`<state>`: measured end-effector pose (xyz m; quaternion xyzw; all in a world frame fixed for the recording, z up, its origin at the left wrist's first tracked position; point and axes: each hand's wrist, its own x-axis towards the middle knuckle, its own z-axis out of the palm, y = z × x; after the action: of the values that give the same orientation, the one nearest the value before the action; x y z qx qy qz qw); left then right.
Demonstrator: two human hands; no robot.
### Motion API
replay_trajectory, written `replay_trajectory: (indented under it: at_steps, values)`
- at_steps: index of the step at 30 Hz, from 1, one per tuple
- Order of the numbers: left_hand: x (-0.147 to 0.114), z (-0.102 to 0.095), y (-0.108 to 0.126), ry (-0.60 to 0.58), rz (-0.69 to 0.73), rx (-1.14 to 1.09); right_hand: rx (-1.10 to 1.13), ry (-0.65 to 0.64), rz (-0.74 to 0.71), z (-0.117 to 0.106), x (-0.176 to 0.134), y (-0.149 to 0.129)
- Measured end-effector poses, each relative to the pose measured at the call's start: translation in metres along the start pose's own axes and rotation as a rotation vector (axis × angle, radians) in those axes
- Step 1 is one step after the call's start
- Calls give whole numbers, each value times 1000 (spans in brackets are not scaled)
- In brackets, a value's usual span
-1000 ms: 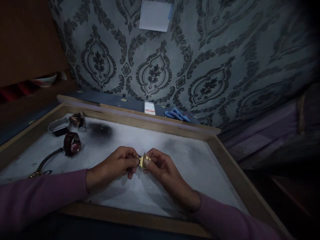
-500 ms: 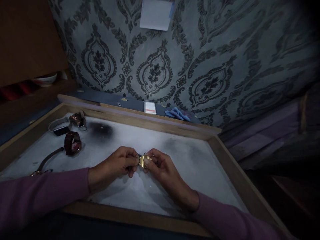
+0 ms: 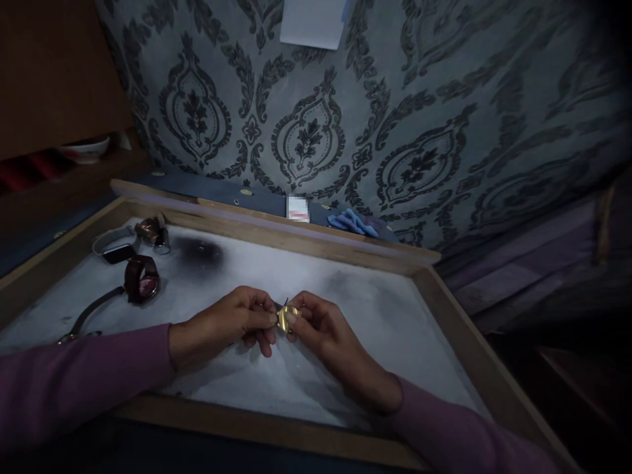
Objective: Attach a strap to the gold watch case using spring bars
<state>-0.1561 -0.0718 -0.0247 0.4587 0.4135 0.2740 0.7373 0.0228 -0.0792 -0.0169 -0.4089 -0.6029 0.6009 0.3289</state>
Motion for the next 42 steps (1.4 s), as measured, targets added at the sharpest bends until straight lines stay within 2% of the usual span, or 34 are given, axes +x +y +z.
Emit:
replay_trajectory:
  at_steps: [5, 15, 23, 36, 42]
  values:
    - [0, 1, 0, -17, -15, 56, -54, -23, 4, -1, -1, -4]
    - [-1, 1, -1, -59, 45, 113, -65, -48, 27, -4, 0, -6]
    - [-2, 2, -1, -56, 71, 153, -10, -81, 41, -6, 1, -5]
    - [-4, 2, 3, -59, 84, 264, -77, -135, -15, -10, 3, -6]
    - [-3, 1, 2, -62, 68, 253, -63, -150, 9, -10, 3, -5]
